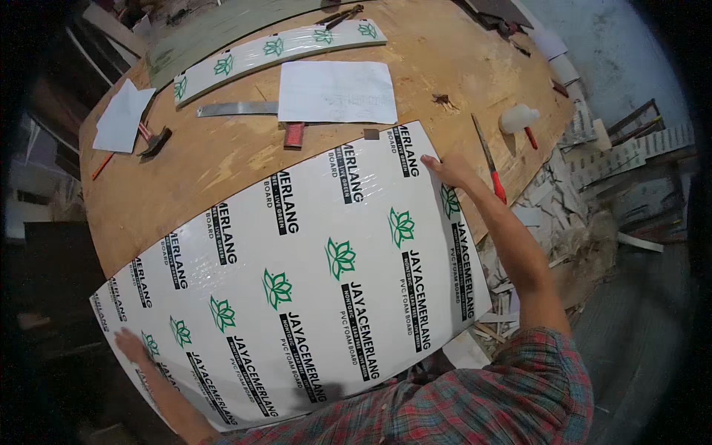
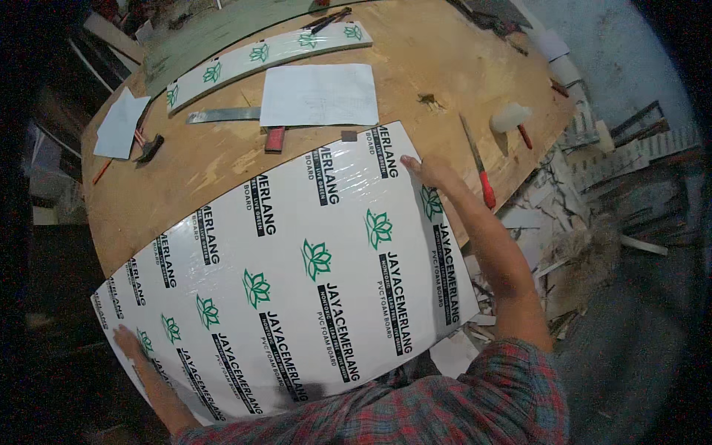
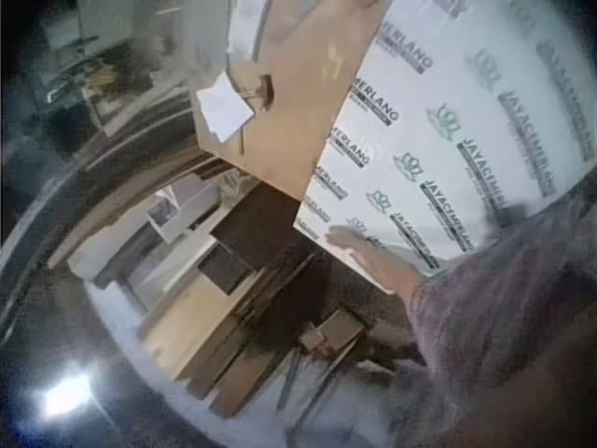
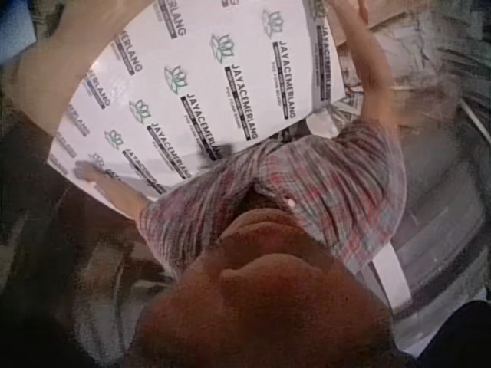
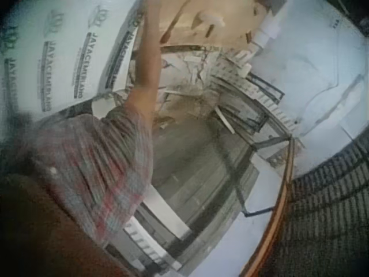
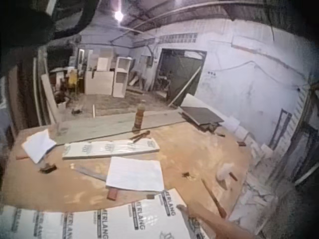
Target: The person applies glue from a bottle to the edge of a wood panel, wipes it with their hand, and then uses a utility knife and a metal ruler to cut and trim a larger white board.
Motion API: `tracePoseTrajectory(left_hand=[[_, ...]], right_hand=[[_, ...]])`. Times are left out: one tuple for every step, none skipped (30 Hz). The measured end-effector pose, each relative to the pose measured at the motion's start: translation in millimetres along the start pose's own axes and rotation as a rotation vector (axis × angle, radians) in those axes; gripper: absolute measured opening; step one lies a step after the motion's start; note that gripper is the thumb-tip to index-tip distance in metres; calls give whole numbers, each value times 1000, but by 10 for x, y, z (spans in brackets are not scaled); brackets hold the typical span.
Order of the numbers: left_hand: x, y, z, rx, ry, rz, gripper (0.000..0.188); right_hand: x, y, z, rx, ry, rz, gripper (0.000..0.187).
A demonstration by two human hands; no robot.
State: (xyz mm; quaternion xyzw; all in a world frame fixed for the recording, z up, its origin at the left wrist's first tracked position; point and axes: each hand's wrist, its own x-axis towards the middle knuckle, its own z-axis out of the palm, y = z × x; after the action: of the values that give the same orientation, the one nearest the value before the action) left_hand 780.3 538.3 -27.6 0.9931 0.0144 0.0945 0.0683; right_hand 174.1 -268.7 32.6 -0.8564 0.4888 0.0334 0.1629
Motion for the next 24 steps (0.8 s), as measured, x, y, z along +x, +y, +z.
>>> tracePoseTrajectory(left_hand=[[-153,78,-36,-12,8,44,54],[-317,258,-76,-30,17,93,54],[-519,539,-34,-63,14,146,54],[-732,846,-7,-91,11,205,54],[-994,1157,33,-120,15,263,55],[-1359,1534,96,-171,55,343,55],[-1559,1598,123,-114,64,354,54],[-1986,2444,111,-318,5,384,54],[-2431,3123,-15,-390,-6,420,54],[-2788,3617,-47,-633,-11,474,55],[-2937,3963,-19,-529,20,625,57],[-3318,4821,-280,-580,-89,682,60],[-3382,5192,-202,-637,-23,875,63],[-3635,5783,-367,-580,-150,826,64],[-3635,6078,-308,-585,-9,951,63],[-3728,6450,-337,-551,-74,1017,66],[-3795,6740,-392,-490,-88,1068,54],[-3737,6880,-371,-445,-252,1046,48],[-3678,6976,-297,-402,-413,1010,43],[-3646,7062,-268,-361,-575,976,38],[-3675,7121,-288,-307,-541,1004,35],[-3661,7143,-332,-252,-505,1031,33],[-3628,7185,-371,-199,-461,1058,31],[-3610,7233,-396,-175,-499,1032,32]], right_hand=[[53,-75,-91,29,-18,12,60],[57,-254,-353,67,-40,29,54],[18,-293,-689,88,-52,57,49],[-59,-211,-897,244,-11,64,46],[-145,-57,-1038,399,27,68,44],[-260,191,-1147,337,82,39,45],[-259,375,-1207,301,126,-27,46],[-376,738,-1269,232,209,-29,46],[-439,1060,-1193,148,270,-22,49],[-506,1330,-1027,72,323,-29,52],[-514,1514,-819,11,387,-46,54],[-539,1800,-610,-20,363,0,53],[-496,1915,-415,-30,334,0,52],[-518,2045,-286,-57,307,35,51],[-515,1988,-264,60,265,16,47],[-558,2005,-289,156,224,20,43],[-624,2013,-303,252,178,26,39],[-703,2047,-297,312,181,29,37],[-761,2088,-302,368,182,27,35],[-808,2121,-289,425,187,34,33],[-892,2157,-273,427,212,38,32],[-967,2162,-251,429,237,41,31],[-996,2172,-240,434,267,40,30],[-1001,2195,-221,440,283,28,31]])
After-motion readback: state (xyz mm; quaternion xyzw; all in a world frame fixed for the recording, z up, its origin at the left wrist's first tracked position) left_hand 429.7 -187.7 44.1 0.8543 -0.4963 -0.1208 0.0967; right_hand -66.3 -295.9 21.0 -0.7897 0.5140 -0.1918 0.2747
